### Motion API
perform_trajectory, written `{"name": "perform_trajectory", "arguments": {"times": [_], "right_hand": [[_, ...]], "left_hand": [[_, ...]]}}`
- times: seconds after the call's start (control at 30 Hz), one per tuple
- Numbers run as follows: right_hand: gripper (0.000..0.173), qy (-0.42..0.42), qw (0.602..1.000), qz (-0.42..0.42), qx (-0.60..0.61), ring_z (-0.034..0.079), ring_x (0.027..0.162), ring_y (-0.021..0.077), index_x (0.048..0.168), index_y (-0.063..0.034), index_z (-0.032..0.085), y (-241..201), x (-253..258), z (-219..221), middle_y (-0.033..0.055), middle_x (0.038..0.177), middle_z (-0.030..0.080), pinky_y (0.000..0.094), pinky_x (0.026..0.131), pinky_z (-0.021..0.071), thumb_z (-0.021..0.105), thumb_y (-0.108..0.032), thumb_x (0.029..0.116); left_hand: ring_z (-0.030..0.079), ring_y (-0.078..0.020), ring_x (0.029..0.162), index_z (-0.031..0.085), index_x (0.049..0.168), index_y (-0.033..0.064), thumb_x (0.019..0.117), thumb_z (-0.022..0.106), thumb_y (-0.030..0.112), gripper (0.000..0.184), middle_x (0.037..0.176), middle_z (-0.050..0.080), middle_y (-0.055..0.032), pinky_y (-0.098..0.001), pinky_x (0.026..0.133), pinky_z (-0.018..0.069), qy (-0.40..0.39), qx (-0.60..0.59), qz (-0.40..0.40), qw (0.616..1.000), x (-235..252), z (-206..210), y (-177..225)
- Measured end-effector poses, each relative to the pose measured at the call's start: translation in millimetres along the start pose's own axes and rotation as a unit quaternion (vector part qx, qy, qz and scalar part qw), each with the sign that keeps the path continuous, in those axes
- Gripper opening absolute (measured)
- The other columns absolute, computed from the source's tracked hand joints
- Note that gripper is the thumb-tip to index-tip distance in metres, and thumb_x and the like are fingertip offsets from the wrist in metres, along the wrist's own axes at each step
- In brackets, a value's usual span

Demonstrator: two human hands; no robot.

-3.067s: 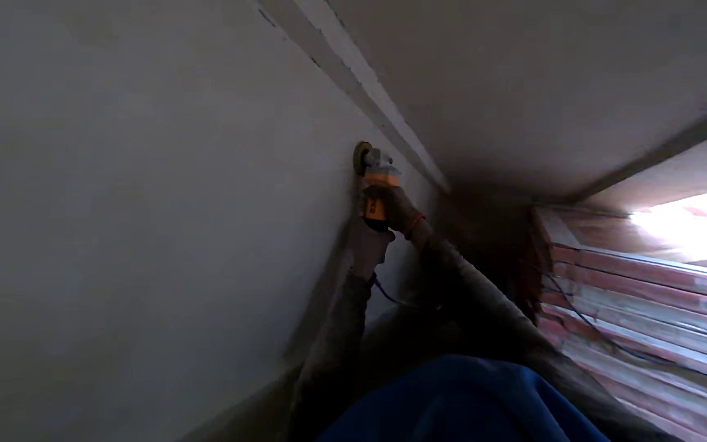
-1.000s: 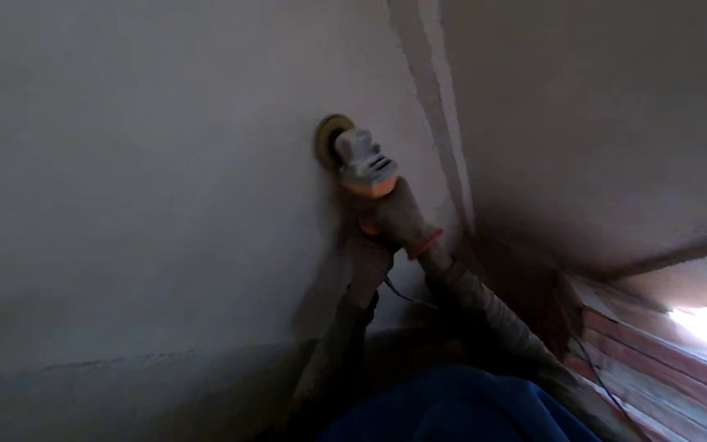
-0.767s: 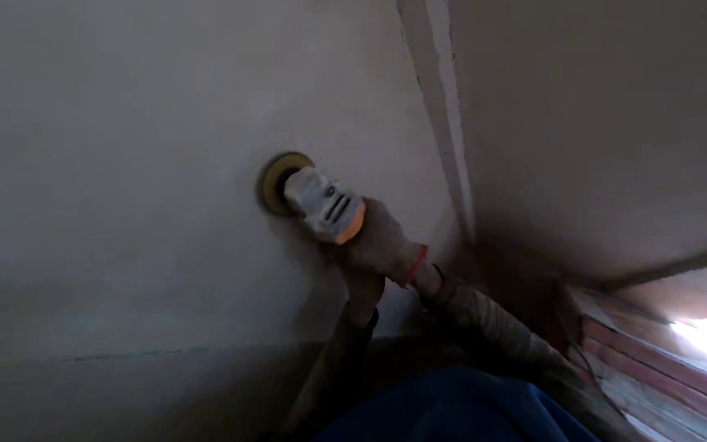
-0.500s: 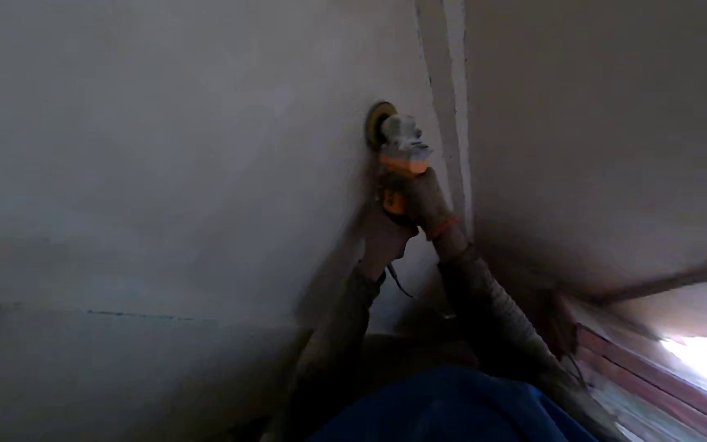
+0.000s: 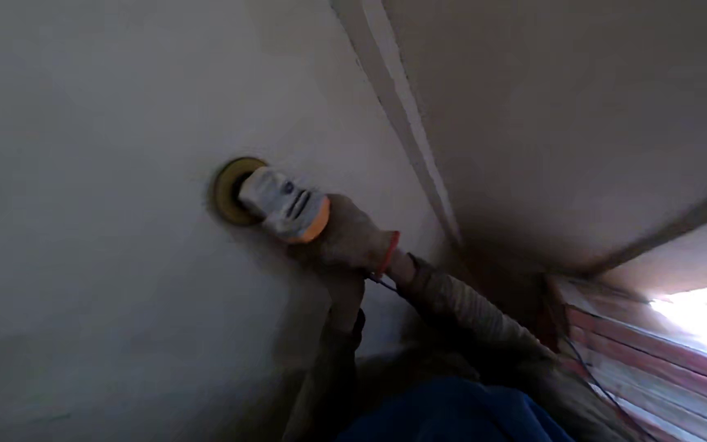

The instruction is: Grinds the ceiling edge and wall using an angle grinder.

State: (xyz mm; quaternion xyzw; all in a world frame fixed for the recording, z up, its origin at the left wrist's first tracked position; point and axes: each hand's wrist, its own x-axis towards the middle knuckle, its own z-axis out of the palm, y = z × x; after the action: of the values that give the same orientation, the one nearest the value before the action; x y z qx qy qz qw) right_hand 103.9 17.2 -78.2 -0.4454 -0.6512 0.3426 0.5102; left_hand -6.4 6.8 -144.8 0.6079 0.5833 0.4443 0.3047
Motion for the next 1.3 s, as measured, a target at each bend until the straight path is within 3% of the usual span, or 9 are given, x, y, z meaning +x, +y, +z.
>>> {"name": "perform_trajectory", "arguments": {"times": [0.07,0.13,0.23,0.33,0.53,0.7,0.97,1.17,1.3], "right_hand": [[0.038,0.014,1.000,-0.013,-0.004,0.067,0.085,0.0163,0.107,-0.0086,0.071,9,16,1,0.0059,0.092,0.070,0.0393,0.075,0.0571,0.080,-0.038,0.0854],[0.032,0.060,0.996,0.025,0.066,0.067,0.073,0.0156,0.106,-0.0072,0.068,20,21,-10,0.0061,0.085,0.069,0.0360,0.064,0.0580,0.082,-0.027,0.0851],[0.043,0.146,0.958,0.154,0.191,0.061,0.063,0.0166,0.122,-0.0105,0.060,36,4,-35,0.0071,0.083,0.064,0.0342,0.053,0.0526,0.078,-0.030,0.0889],[0.041,0.191,0.921,0.229,0.249,0.062,0.061,0.0182,0.115,-0.0137,0.064,72,6,-48,0.0070,0.082,0.066,0.0343,0.049,0.0516,0.076,-0.043,0.0885],[0.044,0.180,0.932,0.202,0.240,0.068,0.068,0.0208,0.117,-0.0083,0.063,68,6,-40,0.0099,0.087,0.070,0.0379,0.057,0.0576,0.080,-0.033,0.0852],[0.053,0.033,0.989,0.140,0.040,0.066,0.101,0.0202,0.123,-0.0062,0.063,49,-2,-34,0.0104,0.108,0.069,0.0436,0.091,0.0544,0.081,-0.039,0.0855],[0.043,0.175,0.920,0.233,0.261,0.063,0.064,0.0172,0.116,-0.0111,0.064,115,12,-67,0.0069,0.084,0.067,0.0344,0.054,0.0542,0.077,-0.041,0.0878],[0.040,0.142,0.942,0.197,0.232,0.071,0.074,0.0199,0.110,-0.0052,0.066,118,14,-52,0.0093,0.087,0.072,0.0402,0.068,0.0617,0.083,-0.030,0.0841],[0.040,0.103,0.961,0.183,0.180,0.070,0.083,0.0142,0.108,-0.0086,0.068,123,8,-46,0.0041,0.091,0.072,0.0382,0.078,0.0606,0.084,-0.034,0.0814]], "left_hand": [[0.062,-0.0179,0.096,0.046,0.130,-0.0160,0.0774,0.076,-0.005,0.061,0.109,0.062,-0.0213,-0.0341,0.087,0.0549,-0.002,0.032,0.022,0.999,6,0,2],[0.066,-0.0135,0.076,0.059,0.111,-0.0100,0.0742,0.082,0.002,0.045,0.087,0.066,-0.0127,-0.0309,0.069,0.0591,-0.020,0.062,0.064,0.996,17,3,24],[0.068,-0.0163,0.069,0.059,0.120,-0.0008,0.0767,0.089,0.012,0.055,0.084,0.069,-0.0099,-0.0344,0.063,0.0607,-0.144,0.107,0.015,0.984,46,20,49],[0.070,-0.0224,0.074,0.055,0.127,0.0036,0.0745,0.090,0.016,0.064,0.089,0.070,-0.0129,-0.0410,0.066,0.0605,-0.212,0.145,-0.023,0.966,64,43,49],[0.068,-0.0175,0.073,0.060,0.117,-0.0026,0.0741,0.086,0.008,0.051,0.087,0.068,-0.0111,-0.0350,0.066,0.0599,-0.160,0.067,0.008,0.985,43,53,14],[0.065,-0.0117,0.083,0.057,0.115,-0.0126,0.0722,0.079,-0.001,0.049,0.092,0.066,-0.0125,-0.0298,0.077,0.0576,-0.050,-0.022,0.082,0.995,9,55,-33],[0.066,-0.0216,0.059,0.059,0.116,-0.0032,0.0749,0.087,0.007,0.051,0.079,0.068,-0.0141,-0.0373,0.053,0.0585,-0.204,0.084,-0.026,0.975,67,93,10],[0.069,-0.0166,0.080,0.061,0.118,-0.0030,0.0682,0.088,0.006,0.057,0.092,0.069,-0.0110,-0.0356,0.073,0.0606,-0.139,0.081,0.016,0.987,38,87,-21],[0.068,-0.0149,0.074,0.061,0.114,-0.0053,0.0715,0.086,0.003,0.050,0.086,0.069,-0.0101,-0.0328,0.068,0.0605,-0.142,0.075,0.012,0.987,28,80,-27]]}}
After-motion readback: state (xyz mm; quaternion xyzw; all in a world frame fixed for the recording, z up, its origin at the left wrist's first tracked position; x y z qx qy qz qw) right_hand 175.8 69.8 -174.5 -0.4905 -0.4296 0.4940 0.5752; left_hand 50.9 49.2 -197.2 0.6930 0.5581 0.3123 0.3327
